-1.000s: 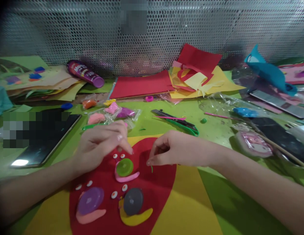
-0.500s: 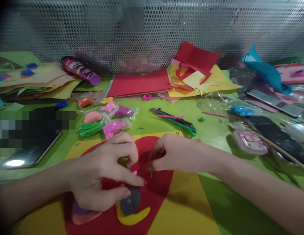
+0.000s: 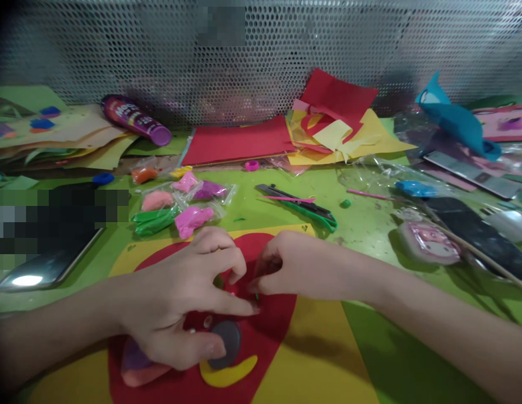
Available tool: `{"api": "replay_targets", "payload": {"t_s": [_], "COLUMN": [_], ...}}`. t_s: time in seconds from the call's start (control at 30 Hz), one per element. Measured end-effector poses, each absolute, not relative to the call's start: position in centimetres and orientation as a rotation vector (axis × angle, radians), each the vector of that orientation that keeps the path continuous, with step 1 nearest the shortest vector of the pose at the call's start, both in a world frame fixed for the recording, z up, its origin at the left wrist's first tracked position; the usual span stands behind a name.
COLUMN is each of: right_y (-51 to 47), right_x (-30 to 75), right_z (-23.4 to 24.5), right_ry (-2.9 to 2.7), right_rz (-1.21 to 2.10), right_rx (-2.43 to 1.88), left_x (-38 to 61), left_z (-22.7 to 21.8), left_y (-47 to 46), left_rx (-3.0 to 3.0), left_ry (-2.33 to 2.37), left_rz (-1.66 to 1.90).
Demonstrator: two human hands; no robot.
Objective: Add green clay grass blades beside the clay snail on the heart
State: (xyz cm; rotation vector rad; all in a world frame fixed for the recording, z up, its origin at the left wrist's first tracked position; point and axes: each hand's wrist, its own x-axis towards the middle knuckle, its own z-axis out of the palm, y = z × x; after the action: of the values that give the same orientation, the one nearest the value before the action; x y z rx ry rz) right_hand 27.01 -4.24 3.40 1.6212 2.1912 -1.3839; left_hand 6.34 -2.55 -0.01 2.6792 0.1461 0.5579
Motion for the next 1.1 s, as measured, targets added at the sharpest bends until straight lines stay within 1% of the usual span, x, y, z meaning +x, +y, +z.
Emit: {"api": "replay_targets", "payload": {"t_s": [0.6, 1.1], "right_y": [-4.15, -3.82], "right_x": [27.29, 27.03], "right_z": [3.07, 3.85], "right_ry": [2.244, 2.195], "right_rz": [-1.424, -1.494], "right_rx": [1.595, 1.651], "left_x": [6.49, 6.5], "left_z": [0.01, 0.24], "left_y": [-2.5, -2.46], "left_rx": [2.644, 2.656], "left_ry": [0.186, 0.185], "left_rz": [0.482, 0.471]}}
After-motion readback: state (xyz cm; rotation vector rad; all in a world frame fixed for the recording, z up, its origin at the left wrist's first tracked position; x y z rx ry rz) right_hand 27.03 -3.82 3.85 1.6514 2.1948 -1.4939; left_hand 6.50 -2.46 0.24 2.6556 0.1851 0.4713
